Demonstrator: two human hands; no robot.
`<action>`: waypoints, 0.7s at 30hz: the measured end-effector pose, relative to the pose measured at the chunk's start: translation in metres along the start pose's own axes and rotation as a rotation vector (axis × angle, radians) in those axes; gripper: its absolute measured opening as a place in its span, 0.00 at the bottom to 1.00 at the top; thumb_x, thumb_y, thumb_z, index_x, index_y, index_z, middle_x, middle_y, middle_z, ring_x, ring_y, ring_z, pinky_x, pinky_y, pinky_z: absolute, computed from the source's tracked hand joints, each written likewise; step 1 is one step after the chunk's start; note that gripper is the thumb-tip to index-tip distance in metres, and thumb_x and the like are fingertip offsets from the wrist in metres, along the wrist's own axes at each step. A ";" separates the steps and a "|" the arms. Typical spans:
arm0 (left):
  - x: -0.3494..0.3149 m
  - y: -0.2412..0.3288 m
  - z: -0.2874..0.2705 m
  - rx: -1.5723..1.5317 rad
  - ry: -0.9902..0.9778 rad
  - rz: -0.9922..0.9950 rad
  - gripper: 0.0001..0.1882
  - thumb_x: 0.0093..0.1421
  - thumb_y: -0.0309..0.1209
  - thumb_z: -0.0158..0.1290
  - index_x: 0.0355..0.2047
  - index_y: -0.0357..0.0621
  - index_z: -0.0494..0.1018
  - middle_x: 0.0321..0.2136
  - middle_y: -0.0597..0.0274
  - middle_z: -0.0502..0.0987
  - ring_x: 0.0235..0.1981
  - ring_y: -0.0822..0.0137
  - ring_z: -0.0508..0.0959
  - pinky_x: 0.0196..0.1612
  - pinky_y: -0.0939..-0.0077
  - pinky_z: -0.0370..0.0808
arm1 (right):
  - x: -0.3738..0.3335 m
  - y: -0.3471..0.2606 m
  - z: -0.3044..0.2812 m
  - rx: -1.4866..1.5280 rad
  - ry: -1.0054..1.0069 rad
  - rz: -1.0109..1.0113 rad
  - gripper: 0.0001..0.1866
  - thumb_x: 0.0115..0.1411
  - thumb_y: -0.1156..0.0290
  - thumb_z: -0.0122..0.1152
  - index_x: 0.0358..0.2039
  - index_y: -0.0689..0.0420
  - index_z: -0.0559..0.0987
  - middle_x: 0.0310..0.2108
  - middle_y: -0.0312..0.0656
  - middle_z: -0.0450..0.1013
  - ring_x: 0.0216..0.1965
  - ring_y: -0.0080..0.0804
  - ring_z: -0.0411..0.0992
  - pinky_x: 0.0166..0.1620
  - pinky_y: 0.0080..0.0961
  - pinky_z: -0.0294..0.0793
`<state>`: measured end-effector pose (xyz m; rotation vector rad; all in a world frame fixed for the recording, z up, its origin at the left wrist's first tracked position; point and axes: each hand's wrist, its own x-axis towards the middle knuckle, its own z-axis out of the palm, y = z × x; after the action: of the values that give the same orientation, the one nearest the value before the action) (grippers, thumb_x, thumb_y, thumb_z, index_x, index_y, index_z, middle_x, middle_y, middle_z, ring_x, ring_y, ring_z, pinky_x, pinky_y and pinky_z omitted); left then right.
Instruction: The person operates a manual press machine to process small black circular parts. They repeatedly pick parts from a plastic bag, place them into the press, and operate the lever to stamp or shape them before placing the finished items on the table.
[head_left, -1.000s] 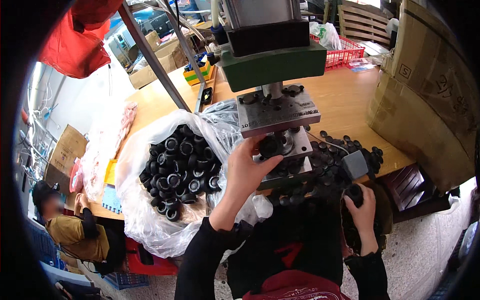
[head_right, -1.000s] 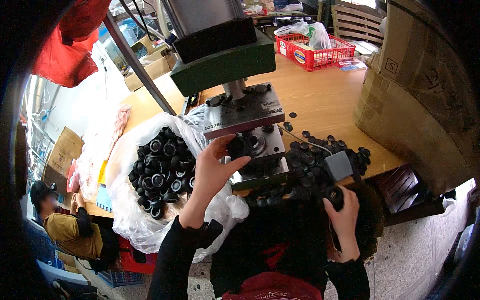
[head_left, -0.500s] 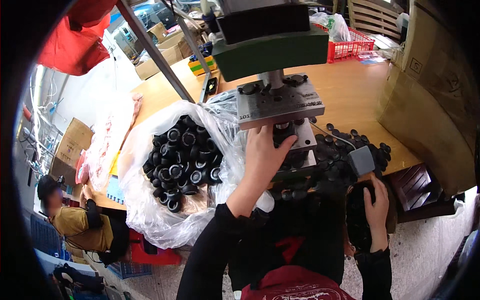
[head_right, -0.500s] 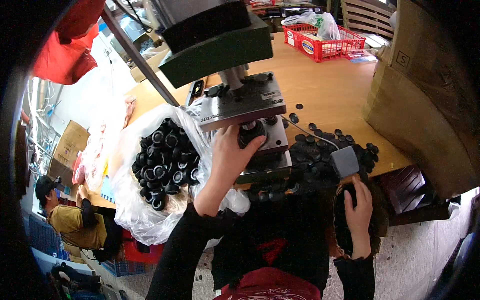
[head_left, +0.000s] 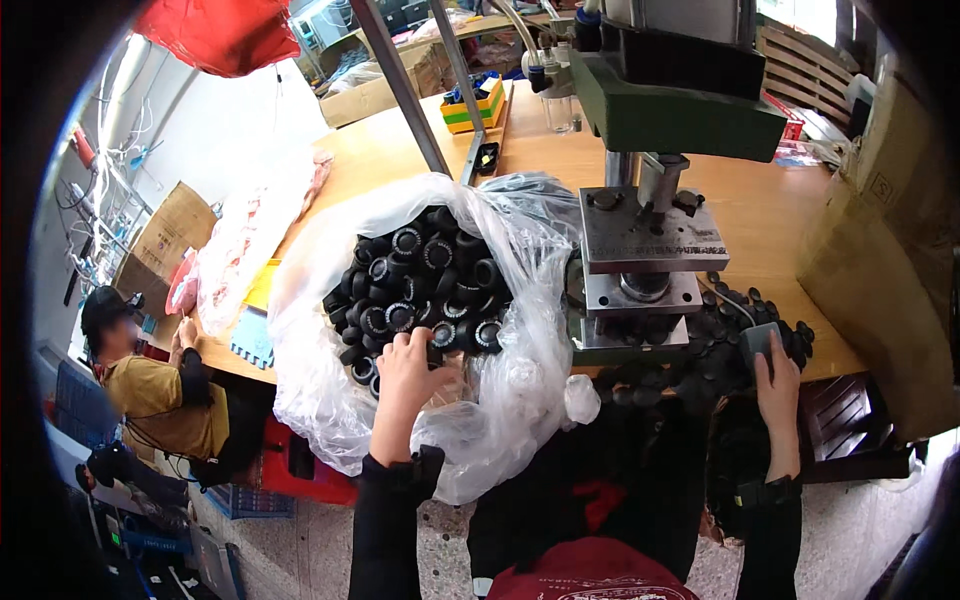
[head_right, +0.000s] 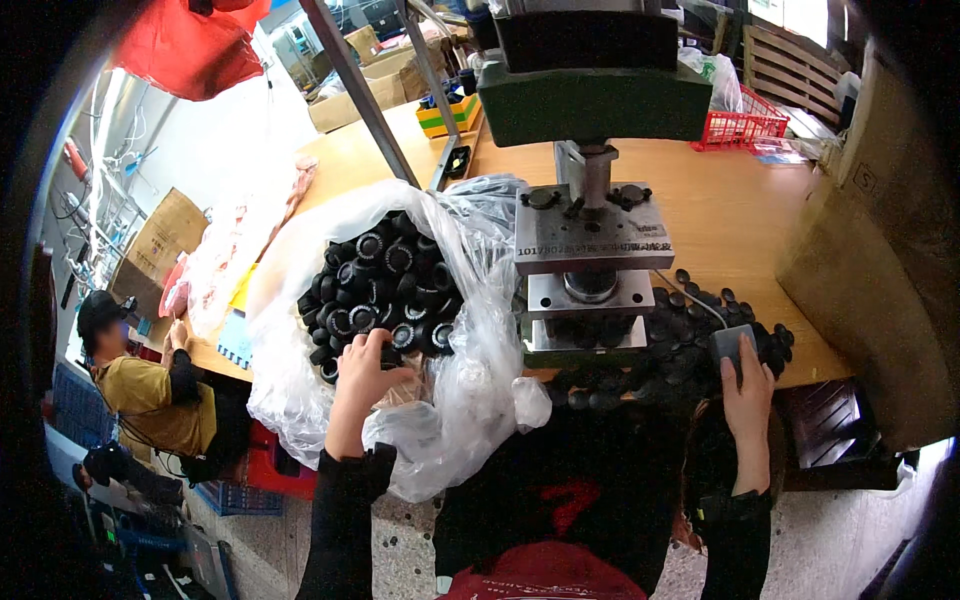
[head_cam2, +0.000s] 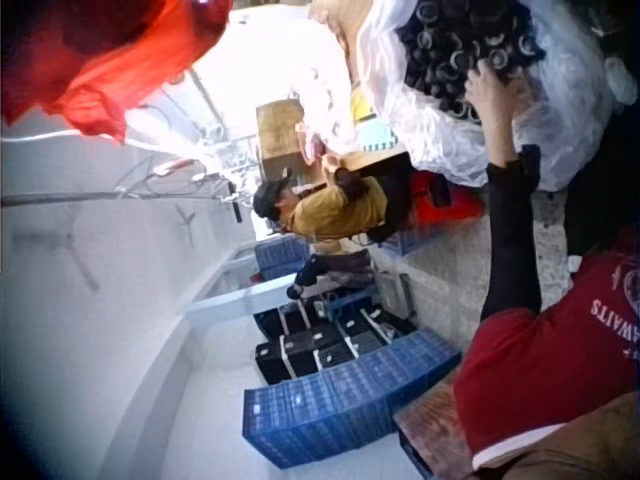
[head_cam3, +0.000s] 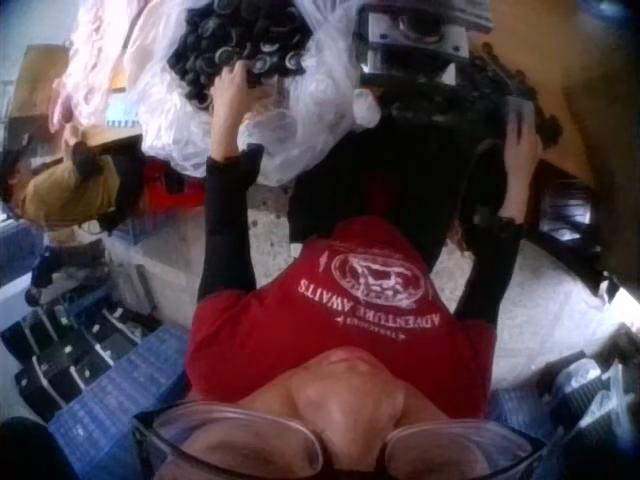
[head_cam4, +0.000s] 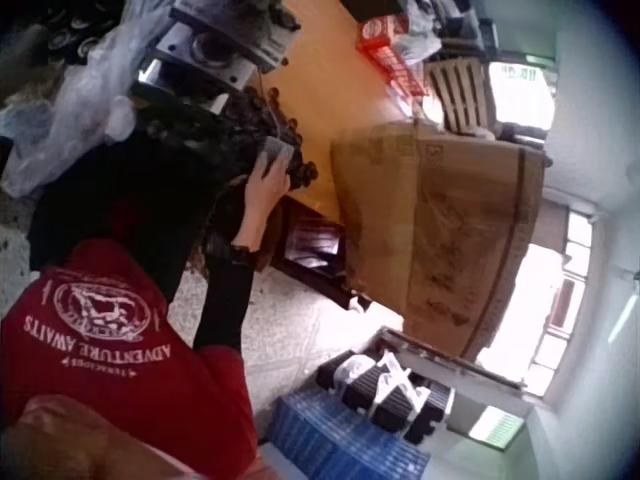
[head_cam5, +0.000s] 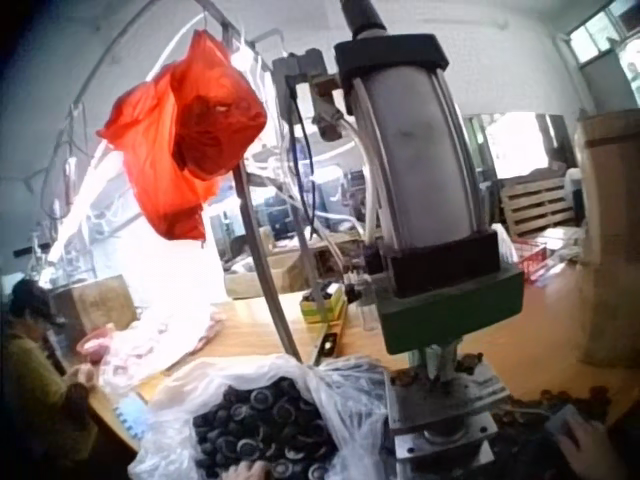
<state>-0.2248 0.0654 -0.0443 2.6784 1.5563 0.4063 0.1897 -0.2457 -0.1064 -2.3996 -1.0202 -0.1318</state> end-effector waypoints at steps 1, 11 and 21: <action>-0.002 -0.012 0.006 -0.052 0.010 -0.005 0.22 0.47 0.37 0.65 0.41 0.46 0.72 0.38 0.52 0.75 0.42 0.49 0.74 0.44 0.58 0.70 | -0.004 0.001 0.001 0.107 0.067 -0.009 0.26 0.68 0.56 0.47 0.60 0.59 0.68 0.60 0.49 0.66 0.59 0.43 0.63 0.62 0.39 0.56; -0.009 0.017 -0.023 -1.485 -0.035 -0.157 0.12 0.69 0.31 0.45 0.51 0.43 0.69 0.39 0.63 0.74 0.36 0.73 0.76 0.42 0.74 0.79 | 0.023 -0.179 -0.019 0.428 0.236 -0.324 0.25 0.55 0.60 0.68 0.49 0.60 0.74 0.46 0.50 0.71 0.49 0.45 0.69 0.53 0.38 0.65; -0.007 0.064 -0.039 -2.109 -0.241 -0.103 0.16 0.63 0.25 0.51 0.51 0.34 0.68 0.43 0.54 0.76 0.48 0.63 0.76 0.55 0.70 0.72 | 0.064 -0.212 0.004 0.220 0.290 -0.298 0.26 0.47 0.57 0.72 0.45 0.53 0.77 0.39 0.42 0.73 0.45 0.43 0.70 0.48 0.41 0.66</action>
<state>-0.1820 0.0227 0.0009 0.8603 0.3539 0.8785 0.0878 -0.0799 -0.0012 -1.9523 -1.1773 -0.4365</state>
